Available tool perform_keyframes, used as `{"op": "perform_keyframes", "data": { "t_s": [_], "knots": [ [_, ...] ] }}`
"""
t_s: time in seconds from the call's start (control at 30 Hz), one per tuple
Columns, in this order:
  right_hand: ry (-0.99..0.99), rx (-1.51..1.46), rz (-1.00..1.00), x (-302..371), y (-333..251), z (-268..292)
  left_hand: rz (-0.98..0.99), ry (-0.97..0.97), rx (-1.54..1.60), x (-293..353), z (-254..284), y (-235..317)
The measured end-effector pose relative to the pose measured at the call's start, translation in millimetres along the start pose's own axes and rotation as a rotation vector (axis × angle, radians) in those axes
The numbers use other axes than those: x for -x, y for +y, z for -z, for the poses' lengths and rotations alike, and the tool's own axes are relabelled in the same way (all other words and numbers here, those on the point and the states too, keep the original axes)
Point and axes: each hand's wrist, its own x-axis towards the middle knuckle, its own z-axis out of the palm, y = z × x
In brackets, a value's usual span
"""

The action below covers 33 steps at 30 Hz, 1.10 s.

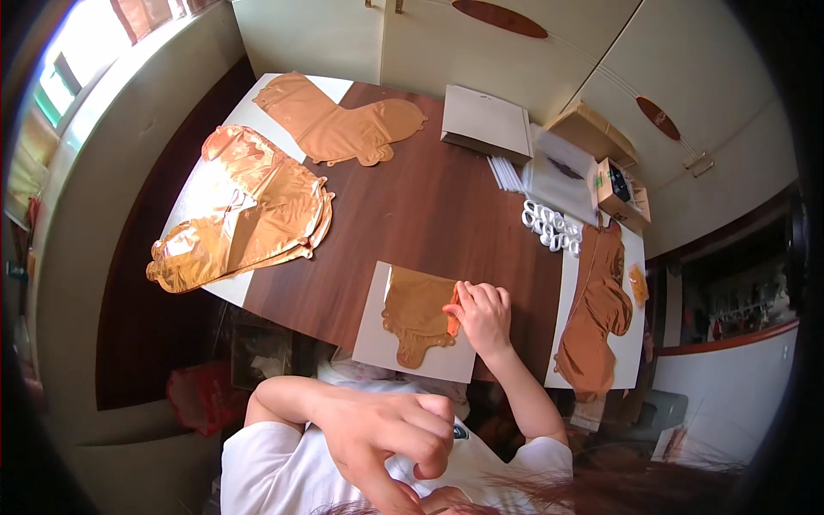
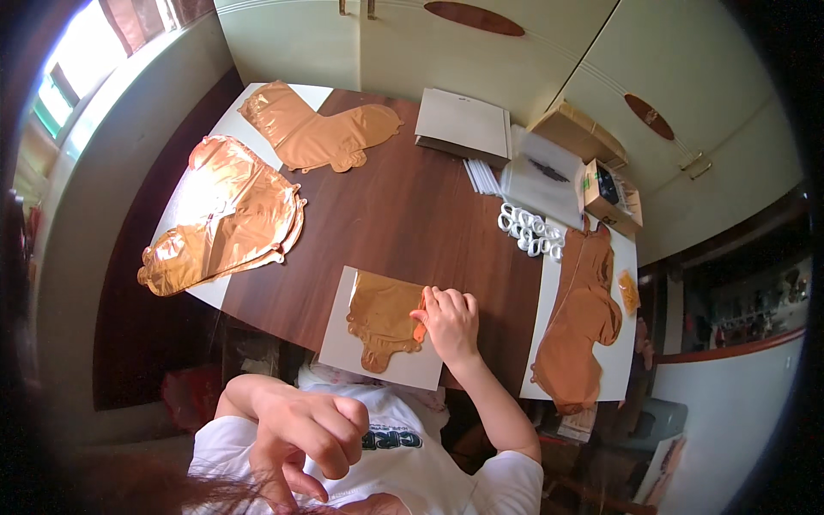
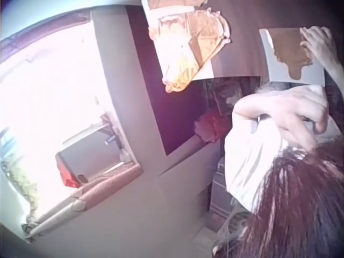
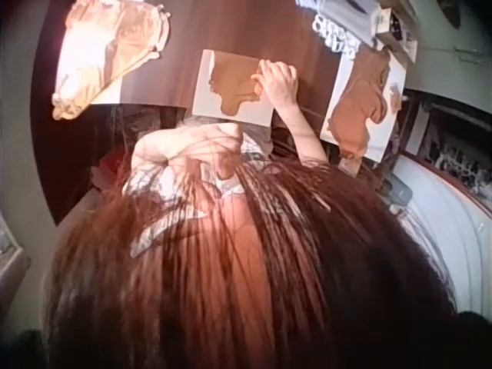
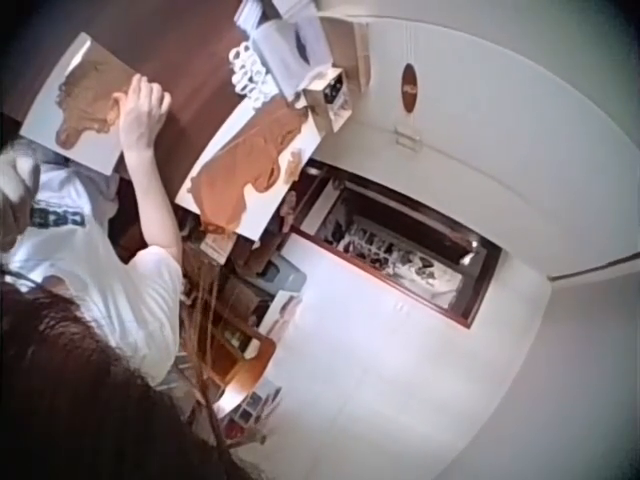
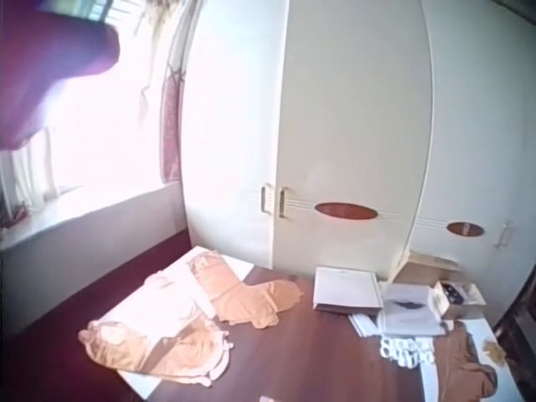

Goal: Folding gold-colored foil balloons and placing them into individual plastic sleeves for retail packaging.

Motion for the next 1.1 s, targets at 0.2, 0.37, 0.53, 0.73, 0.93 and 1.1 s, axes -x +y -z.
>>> {"op": "perform_keyframes", "data": {
  "t_s": [0.2, 0.37, 0.53, 0.73, 0.93, 1.1],
  "knots": [
    [0.025, -0.006, -0.002, -0.5, -1.1, 0.6, -0.071, 0.037, 0.065, -4.0, -4.8, 0.6],
    [0.037, -0.001, 0.003, -1.6, -1.4, -1.2, -0.105, -0.078, 0.006, 14.1, -10.3, -7.4],
    [0.037, 0.016, -0.005, -0.4, 1.5, -1.1, -0.067, -0.007, 0.121, 1.9, -8.1, -3.9],
    [0.05, 0.024, 0.019, -0.2, -1.8, -4.7, 0.776, -0.078, -0.919, 74.4, 34.2, -57.3],
    [0.03, -0.009, -0.014, -0.2, -3.2, -0.8, 0.911, -0.357, -1.384, 149.2, 73.2, -113.0],
    [0.036, -0.013, -0.026, 0.9, -0.7, 1.8, 0.962, -0.496, -1.433, 147.7, 78.6, -100.0]
  ]
}}
